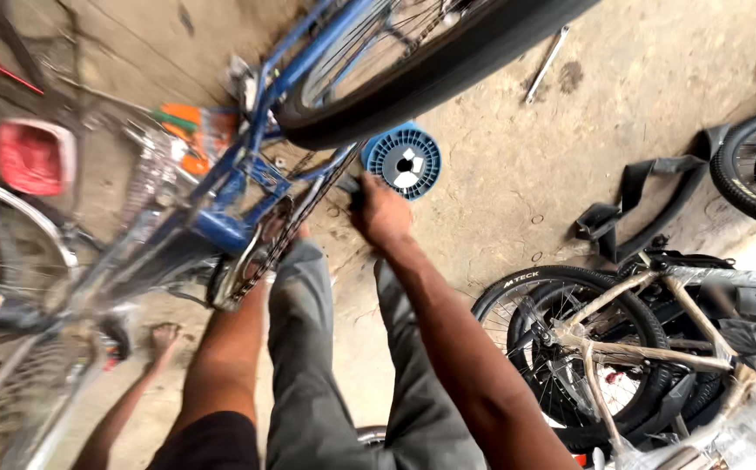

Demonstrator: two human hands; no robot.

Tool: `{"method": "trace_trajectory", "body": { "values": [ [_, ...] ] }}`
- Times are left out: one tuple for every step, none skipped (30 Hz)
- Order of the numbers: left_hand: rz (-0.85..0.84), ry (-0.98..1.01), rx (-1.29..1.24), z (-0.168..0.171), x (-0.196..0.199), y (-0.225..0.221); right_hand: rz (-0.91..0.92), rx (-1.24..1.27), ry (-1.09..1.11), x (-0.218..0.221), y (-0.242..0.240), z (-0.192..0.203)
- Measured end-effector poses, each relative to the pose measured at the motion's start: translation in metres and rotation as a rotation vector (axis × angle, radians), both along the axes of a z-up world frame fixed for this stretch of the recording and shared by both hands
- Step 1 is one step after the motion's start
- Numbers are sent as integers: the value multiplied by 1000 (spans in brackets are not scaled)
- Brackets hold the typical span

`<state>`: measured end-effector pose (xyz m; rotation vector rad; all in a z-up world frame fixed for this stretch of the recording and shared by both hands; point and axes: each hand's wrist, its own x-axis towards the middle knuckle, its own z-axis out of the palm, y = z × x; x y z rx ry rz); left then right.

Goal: The person repairs a bicycle by using various wrenches to adjust the pedals, chain, and frame components while it sits on the shop floor.

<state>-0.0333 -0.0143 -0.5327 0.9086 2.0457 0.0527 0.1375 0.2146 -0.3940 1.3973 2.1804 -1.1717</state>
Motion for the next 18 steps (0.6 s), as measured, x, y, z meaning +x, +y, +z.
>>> {"method": "trace_trajectory", "body": {
  "values": [
    [18, 20, -18, -16, -2, -28, 17, -19, 91, -2, -19, -16],
    [28, 26, -42, -27, 1, -55, 29, -34, 83, -4, -38, -29],
    [42, 50, -59, -26, -5, -88, 42, -138, 3, -13, -58, -43],
    [53, 63, -82, -16, 2, -112, 58, -242, -78, -18, -77, -53],
    [49, 74, -107, 4, 3, -139, 59, -261, -69, -22, -100, -60],
    [43, 88, -124, 30, 4, -161, 31, -321, -76, -23, -120, -64],
    [18, 116, -125, 54, -1, -167, -3, -363, -72, -25, -130, -69],
    [8, 125, -138, 89, 4, -181, -9, -365, -52, -16, -148, -62],
    [1, 157, -124, 113, -3, -182, -38, -285, 139, -18, -158, -60],
    [43, 130, -182, 137, -9, -182, -63, -204, 330, -25, -164, -59],
    [84, 83, -261, 176, -10, -186, -16, -263, 283, -25, -178, -51],
    [69, 90, -307, 208, -22, -178, 31, -320, 234, -31, -184, -45],
    [58, 80, -374, 244, -24, -177, 33, -332, 244, -34, -195, -35],
    [60, 90, -387, 273, -28, -175, 65, -435, 146, -41, -208, -23],
    [29, 91, -479, 301, -28, -180, 96, -548, 30, -41, -225, -6],
    [-4, 92, -570, 322, -23, -184, 95, -572, 22, -44, -239, 8],
    [11, 83, -586, 335, -7, -187, 104, -598, 68, -43, -245, 17],
    [0, 81, -574, 347, 12, -191, 112, -624, 115, -37, -254, 29]
  ]
}}
